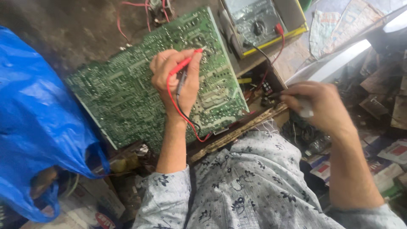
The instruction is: The person uses multimeter probes to test points on a green circuit board. They also use a small metal tool to scrape or clean specific areas on the board while continuing to probe with the multimeter. The board remains on the workbench throughout.
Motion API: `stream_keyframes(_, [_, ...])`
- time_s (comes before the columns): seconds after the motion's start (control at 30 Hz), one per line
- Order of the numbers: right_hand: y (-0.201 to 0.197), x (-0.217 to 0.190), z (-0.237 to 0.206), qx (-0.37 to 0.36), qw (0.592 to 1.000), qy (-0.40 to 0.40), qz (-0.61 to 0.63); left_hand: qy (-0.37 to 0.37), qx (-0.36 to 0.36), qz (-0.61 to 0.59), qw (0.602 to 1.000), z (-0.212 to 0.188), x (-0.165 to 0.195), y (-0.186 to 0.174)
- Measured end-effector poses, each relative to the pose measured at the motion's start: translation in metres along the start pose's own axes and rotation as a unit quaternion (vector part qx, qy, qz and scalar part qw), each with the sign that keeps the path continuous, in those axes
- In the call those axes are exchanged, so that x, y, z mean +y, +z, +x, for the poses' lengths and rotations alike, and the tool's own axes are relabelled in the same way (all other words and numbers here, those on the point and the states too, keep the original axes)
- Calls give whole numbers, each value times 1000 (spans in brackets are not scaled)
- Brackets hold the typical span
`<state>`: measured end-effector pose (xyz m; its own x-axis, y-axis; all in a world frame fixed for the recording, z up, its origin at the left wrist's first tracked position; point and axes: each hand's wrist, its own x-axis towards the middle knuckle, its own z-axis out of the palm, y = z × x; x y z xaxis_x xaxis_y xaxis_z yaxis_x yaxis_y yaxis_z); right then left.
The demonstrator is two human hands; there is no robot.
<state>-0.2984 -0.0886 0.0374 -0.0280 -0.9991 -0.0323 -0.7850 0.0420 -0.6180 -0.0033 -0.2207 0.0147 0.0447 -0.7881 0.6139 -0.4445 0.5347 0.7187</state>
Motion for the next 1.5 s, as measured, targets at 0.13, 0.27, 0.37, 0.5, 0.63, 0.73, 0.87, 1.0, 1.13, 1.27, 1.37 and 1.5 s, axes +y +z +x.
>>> stream_keyframes(0.13, [25,-1,11,-104,992,21,-75,13,6,-2,1000,-4,-3,3])
stream_keyframes(0.27, [34,-5,18,-144,986,-18,-76,11,10,1,1000,-9,-5,5])
stream_keyframes(0.37, [23,-11,25,-201,975,83,-48,8,13,0,1000,-7,-6,7])
stream_keyframes(0.5, [-5,-21,35,-225,957,161,-86,17,12,-1,1000,-6,-6,7])
stream_keyframes(0.63, [-22,-24,43,-216,951,195,-104,20,22,-4,1000,-5,-8,8])
stream_keyframes(0.73, [-36,-18,56,-90,986,138,-32,7,17,-2,1000,-8,-7,8])
stream_keyframes(0.87, [-42,-8,104,0,997,-49,51,7,16,-1,1000,-7,-6,9])
stream_keyframes(1.0, [-31,-9,150,-57,987,-113,104,9,14,10,1000,-6,-4,7])
stream_keyframes(1.13, [-25,-13,151,-51,995,-44,80,4,13,3,1000,-7,-4,7])
stream_keyframes(1.27, [-33,-8,105,4,999,-41,-16,7,11,4,1000,-8,-8,7])
stream_keyframes(1.37, [-27,3,65,-65,995,69,-33,11,14,7,1000,-9,-10,7])
stream_keyframes(1.5, [11,27,37,-83,986,-27,-139,15,12,3,1000,-10,-12,8])
